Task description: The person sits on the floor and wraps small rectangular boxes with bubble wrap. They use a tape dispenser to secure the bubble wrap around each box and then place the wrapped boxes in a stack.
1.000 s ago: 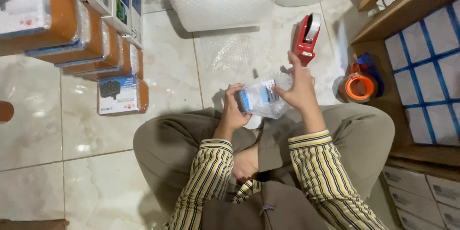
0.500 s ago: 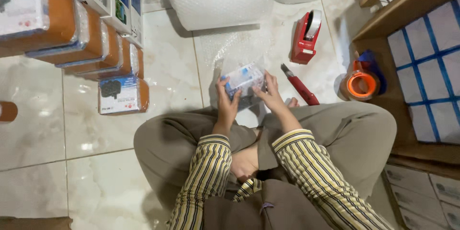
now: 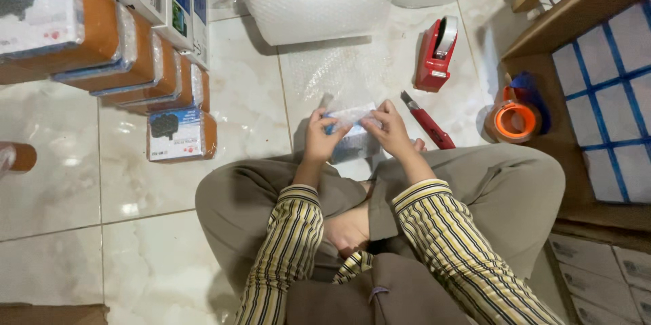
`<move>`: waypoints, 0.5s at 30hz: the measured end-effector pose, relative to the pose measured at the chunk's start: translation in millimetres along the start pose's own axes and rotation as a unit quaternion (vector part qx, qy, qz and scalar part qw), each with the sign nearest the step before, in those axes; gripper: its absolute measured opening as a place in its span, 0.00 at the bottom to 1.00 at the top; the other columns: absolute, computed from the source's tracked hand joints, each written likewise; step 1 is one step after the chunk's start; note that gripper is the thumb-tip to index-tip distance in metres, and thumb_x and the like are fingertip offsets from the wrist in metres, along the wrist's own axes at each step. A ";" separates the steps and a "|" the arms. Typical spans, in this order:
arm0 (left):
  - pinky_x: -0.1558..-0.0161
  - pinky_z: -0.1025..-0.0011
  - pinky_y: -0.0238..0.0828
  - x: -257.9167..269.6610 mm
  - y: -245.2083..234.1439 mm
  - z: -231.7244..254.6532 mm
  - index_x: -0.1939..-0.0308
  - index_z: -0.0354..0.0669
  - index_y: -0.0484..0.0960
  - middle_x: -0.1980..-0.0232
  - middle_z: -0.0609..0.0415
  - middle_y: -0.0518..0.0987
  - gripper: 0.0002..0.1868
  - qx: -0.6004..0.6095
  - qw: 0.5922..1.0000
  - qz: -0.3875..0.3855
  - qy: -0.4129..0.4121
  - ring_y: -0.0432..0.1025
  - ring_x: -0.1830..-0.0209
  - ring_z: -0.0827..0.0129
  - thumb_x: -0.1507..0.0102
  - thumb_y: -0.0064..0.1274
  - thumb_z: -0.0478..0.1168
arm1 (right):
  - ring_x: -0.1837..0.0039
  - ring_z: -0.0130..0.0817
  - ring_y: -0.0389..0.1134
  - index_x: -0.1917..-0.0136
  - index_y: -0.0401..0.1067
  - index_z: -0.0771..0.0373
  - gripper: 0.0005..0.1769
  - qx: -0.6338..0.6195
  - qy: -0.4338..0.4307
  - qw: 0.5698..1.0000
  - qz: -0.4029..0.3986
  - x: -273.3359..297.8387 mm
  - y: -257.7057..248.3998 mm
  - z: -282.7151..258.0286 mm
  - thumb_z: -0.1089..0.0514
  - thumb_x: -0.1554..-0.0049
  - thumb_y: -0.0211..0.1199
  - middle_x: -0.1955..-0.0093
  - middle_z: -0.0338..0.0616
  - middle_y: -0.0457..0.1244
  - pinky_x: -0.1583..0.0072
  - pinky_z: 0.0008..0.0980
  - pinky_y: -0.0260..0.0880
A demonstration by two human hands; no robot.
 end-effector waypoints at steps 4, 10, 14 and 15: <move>0.44 0.60 0.64 -0.3 -5.5 17.3 0.73 0.45 0.82 0.48 0.46 0.71 0.15 0.007 1.000 0.008 -0.008 0.68 0.46 0.46 0.50 0.67 0.50 | 0.63 0.37 0.58 0.55 0.72 0.51 0.10 0.013 0.065 0.998 0.020 0.9 -1.0 -13.1 0.46 0.46 0.64 0.64 0.40 0.51 0.57 0.32 0.59; 0.36 0.61 0.51 -1.1 6.5 14.1 0.59 0.45 0.84 0.45 0.44 0.71 0.18 0.090 0.993 -0.050 -0.063 0.61 0.37 0.52 0.51 0.65 0.42 | 0.57 0.35 0.58 0.43 0.62 0.51 0.24 -0.063 0.158 0.977 0.129 15.2 2.4 -10.7 0.53 0.51 0.67 0.58 0.39 0.55 0.52 0.32 0.61; 0.42 0.68 0.60 4.7 -2.1 45.9 0.57 0.52 0.84 0.51 0.55 0.80 0.14 0.081 0.995 -0.048 0.036 0.70 0.44 0.64 0.47 0.63 0.43 | 0.30 0.59 0.51 0.34 0.57 0.67 0.33 -0.142 0.237 0.951 0.142 22.2 15.2 -6.1 0.53 0.47 0.64 0.35 0.68 0.54 0.31 0.52 0.50; 0.42 0.68 0.60 5.7 -0.8 46.8 0.57 0.52 0.84 0.51 0.55 0.80 0.14 0.081 0.995 -0.047 0.035 0.70 0.44 0.64 0.47 0.63 0.43 | 0.30 0.59 0.51 0.34 0.57 0.67 0.33 -0.141 0.237 0.951 0.141 21.1 12.4 -15.0 0.53 0.47 0.64 0.35 0.68 0.54 0.31 0.52 0.50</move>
Point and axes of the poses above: each hand's wrist, its own x-axis away from the middle knuckle, its own y-axis out of the palm, z = x × y, the point moved 5 cm from there along -x, towards the middle knuckle
